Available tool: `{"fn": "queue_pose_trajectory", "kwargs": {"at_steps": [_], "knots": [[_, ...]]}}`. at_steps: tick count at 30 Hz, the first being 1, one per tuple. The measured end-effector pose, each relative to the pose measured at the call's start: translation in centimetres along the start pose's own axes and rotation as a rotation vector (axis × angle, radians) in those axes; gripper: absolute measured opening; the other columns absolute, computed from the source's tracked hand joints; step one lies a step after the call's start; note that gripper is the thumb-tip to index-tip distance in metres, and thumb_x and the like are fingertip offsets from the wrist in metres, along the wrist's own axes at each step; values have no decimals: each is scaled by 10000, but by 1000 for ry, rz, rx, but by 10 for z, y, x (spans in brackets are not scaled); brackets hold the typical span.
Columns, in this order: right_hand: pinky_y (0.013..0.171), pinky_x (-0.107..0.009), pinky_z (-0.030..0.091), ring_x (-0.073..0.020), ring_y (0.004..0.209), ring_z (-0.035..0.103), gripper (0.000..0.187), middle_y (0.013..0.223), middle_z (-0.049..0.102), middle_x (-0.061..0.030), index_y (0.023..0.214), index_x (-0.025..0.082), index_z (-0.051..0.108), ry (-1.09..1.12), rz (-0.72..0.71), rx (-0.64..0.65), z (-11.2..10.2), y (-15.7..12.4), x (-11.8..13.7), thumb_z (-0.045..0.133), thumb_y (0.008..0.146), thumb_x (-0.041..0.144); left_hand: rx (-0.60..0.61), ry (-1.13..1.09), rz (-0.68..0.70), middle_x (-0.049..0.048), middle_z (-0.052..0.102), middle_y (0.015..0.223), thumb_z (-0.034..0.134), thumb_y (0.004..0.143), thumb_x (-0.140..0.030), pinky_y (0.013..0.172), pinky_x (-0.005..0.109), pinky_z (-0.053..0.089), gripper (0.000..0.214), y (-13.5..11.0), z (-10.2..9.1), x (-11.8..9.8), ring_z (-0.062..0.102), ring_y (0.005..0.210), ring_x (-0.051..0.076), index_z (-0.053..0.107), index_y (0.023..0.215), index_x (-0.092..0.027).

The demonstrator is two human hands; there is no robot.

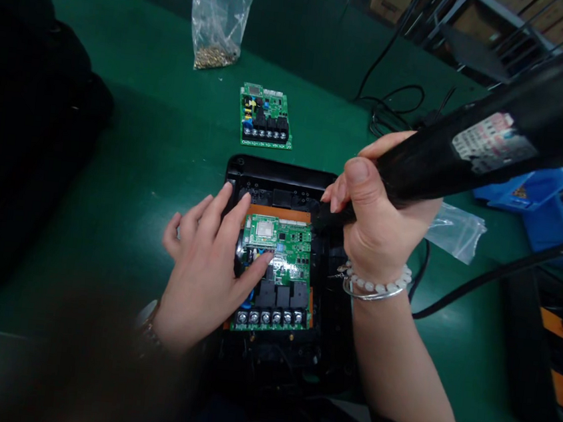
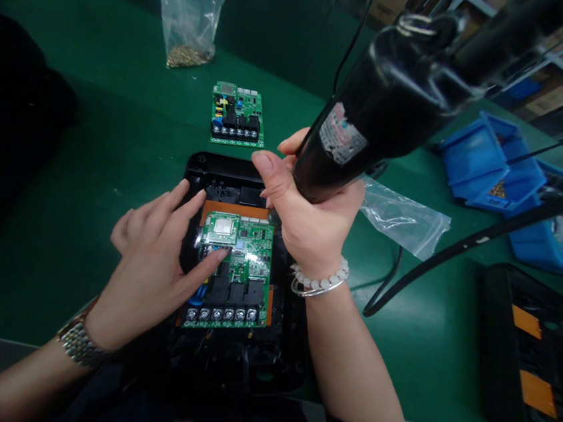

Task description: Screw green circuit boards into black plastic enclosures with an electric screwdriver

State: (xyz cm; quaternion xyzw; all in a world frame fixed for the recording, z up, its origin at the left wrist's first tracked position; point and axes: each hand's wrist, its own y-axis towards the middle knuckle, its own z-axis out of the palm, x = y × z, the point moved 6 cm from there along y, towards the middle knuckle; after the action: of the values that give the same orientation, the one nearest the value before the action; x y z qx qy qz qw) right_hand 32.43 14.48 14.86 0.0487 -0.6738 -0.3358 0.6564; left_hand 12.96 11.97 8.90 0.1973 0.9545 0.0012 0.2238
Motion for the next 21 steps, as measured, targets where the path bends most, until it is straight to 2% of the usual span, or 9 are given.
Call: {"fn": "queue_pose_trajectory", "kwargs": {"at_steps": [4, 7, 9, 11, 13, 18, 21], "knots": [[474, -287, 499, -103, 449, 507, 161, 614, 528, 55, 973, 248, 681, 61, -9, 46, -5, 3, 3, 780, 853, 287, 1, 2, 0, 99, 254, 1656, 506, 964, -563, 1152, 649, 242, 701, 1, 0, 0, 304, 1460, 385, 363, 1554, -212], [467, -310, 497, -108, 437, 475, 180, 603, 506, 47, 1013, 239, 697, 98, -34, 93, -14, 10, 18, 768, 854, 285, 16, -10, 1, 81, 263, 1654, 502, 959, -575, 1148, 662, 237, 701, 2, 1, 0, 300, 1466, 377, 368, 1549, -222], [444, -311, 474, -109, 427, 443, 170, 586, 485, 44, 988, 209, 700, 103, -111, 55, -27, 17, 35, 761, 854, 293, 26, -21, 2, 77, 273, 1650, 499, 956, -575, 1147, 670, 232, 695, 3, 1, -1, 300, 1470, 372, 377, 1543, -222], [413, -293, 432, -101, 412, 397, 125, 556, 453, 46, 940, 184, 699, 88, -231, -47, -45, 20, 52, 734, 870, 281, 29, -30, 3, 81, 276, 1649, 492, 954, -576, 1146, 676, 230, 692, 3, 1, -1, 306, 1468, 377, 391, 1536, -216], [406, -275, 406, -96, 411, 388, 86, 543, 441, 48, 921, 177, 695, 27, -288, -145, -63, 19, 60, 712, 880, 251, 19, -38, 5, 89, 286, 1644, 485, 949, -586, 1139, 679, 242, 695, 4, 0, -2, 319, 1456, 391, 410, 1527, -208], [479, -304, 482, -125, 432, 489, 151, 559, 515, 46, 958, 168, 655, -106, -184, -221, -100, 3, 35, 743, 862, 245, 2, -48, 2, 103, 297, 1639, 485, 941, -596, 1131, 674, 259, 678, 5, 0, -3, 338, 1437, 415, 450, 1502, -215], [540, -308, 532, -115, 459, 511, 159, 572, 536, 54, 978, 169, 639, -120, -161, -260, -114, -7, 17, 725, 886, 267, 2, -40, 3, 100, 302, 1638, 474, 939, -613, 1123, 692, 257, 685, 5, 0, -3, 338, 1433, 427, 453, 1500, -220]]}}
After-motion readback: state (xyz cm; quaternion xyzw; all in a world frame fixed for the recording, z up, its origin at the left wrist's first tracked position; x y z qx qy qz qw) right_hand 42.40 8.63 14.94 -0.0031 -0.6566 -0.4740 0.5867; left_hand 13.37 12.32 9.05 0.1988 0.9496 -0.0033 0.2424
